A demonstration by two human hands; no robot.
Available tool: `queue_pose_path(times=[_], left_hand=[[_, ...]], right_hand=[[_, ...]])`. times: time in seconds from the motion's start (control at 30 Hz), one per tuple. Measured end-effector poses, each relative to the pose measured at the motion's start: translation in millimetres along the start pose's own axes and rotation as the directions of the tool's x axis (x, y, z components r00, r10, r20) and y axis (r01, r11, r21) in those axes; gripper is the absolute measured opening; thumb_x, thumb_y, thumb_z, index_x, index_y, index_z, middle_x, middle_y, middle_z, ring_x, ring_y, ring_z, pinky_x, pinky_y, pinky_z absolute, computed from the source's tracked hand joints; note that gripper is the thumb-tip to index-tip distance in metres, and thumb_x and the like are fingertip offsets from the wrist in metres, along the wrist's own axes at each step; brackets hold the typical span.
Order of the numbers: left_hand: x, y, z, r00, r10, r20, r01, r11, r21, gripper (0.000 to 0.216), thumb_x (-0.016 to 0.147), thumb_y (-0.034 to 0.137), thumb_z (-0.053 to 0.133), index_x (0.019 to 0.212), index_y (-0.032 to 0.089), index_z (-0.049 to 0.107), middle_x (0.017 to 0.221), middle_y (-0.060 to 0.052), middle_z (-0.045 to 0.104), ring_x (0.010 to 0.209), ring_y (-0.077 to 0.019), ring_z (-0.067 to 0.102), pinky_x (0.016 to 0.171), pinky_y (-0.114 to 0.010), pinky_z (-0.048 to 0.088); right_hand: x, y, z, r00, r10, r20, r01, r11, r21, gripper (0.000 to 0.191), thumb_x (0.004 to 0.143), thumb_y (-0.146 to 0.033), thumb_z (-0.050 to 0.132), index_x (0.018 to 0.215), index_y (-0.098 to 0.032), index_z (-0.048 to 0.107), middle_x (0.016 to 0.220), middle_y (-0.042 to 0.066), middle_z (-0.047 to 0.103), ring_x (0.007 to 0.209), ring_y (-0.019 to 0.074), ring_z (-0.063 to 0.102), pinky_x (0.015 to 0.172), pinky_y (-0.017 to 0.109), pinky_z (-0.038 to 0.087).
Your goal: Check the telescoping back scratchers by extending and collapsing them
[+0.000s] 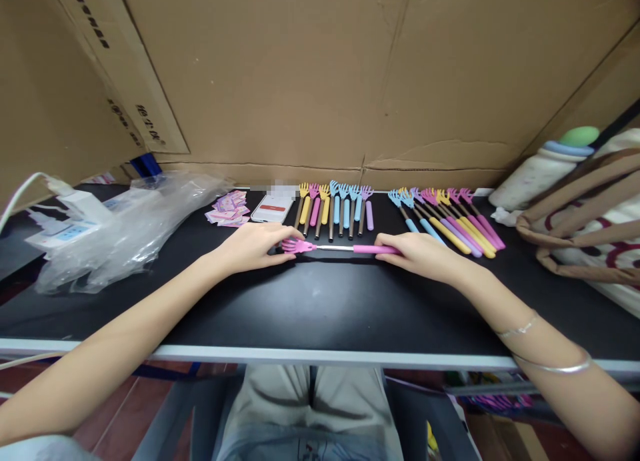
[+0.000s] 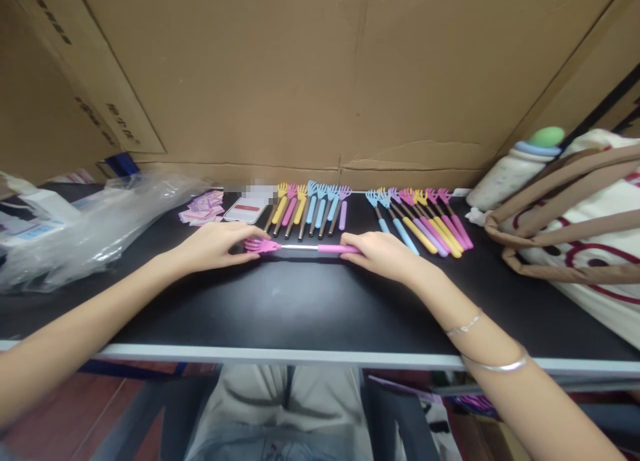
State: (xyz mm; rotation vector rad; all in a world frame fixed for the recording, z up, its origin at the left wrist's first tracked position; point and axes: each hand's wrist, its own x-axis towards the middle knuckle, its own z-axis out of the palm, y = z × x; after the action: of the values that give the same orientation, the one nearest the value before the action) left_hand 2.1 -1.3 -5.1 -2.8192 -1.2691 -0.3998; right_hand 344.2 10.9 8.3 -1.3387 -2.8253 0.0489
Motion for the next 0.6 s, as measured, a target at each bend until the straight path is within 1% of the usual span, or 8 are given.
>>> queue_pose_path(times=[0.13,0.4,0.5,0.6], left_hand=[[-0.1,0.2,-0.1,0.999,0.009,-0.039,-0.009,1.000,0.015,0.039,0.093,0.049,0.045,0.120,0.024,0.059,0.112,-0.004,0.068,0.094,-0.0169,0.065,0.074,-0.021,0.045],[-0.5,-1.1,-0.6,0.992,0.051,-0.112,-0.046,0.998,0.047,0.036,0.093,0.045,0.048,0.119,0.023,0.060,0.107,-0.004,0.068,0.092,-0.0174,0.065,0.070,-0.023,0.043],[-0.5,-2.2,-1.0,0.989,0.064,-0.134,-0.055,0.996,0.074,0.035,0.093,0.044,0.048,0.118,0.023,0.061,0.106,-0.003,0.068,0.091,-0.0175,0.064,0.070,-0.023,0.043],[-0.4,-2.9,-1.6,0.988,0.085,-0.133,-0.073,0.993,0.090,0.034,0.093,0.044,0.049,0.117,0.023,0.061,0.105,-0.003,0.068,0.091,-0.0167,0.064,0.069,-0.023,0.042]], right_hand=[[0.4,0.6,0.7,1.000,-0.005,-0.008,0.005,1.000,-0.002,0.020,0.095,-0.037,0.043,0.088,-0.022,0.054,0.070,0.001,0.063,0.061,0.0163,0.058,0.054,0.024,0.028],[0.5,-1.4,0.3,1.000,0.003,-0.025,-0.004,0.999,-0.040,0.020,0.096,-0.036,0.041,0.085,-0.022,0.049,0.066,0.000,0.059,0.056,0.0154,0.054,0.053,0.024,0.027],[-0.2,-1.7,0.0,0.999,-0.001,-0.036,0.000,0.999,-0.035,0.019,0.096,-0.037,0.042,0.086,-0.022,0.049,0.067,0.000,0.059,0.058,0.0160,0.056,0.053,0.024,0.028],[-0.5,-0.7,0.6,0.999,-0.018,-0.045,0.018,1.000,-0.013,0.020,0.097,-0.038,0.040,0.087,-0.022,0.050,0.069,0.001,0.061,0.061,0.0166,0.058,0.054,0.024,0.029]])
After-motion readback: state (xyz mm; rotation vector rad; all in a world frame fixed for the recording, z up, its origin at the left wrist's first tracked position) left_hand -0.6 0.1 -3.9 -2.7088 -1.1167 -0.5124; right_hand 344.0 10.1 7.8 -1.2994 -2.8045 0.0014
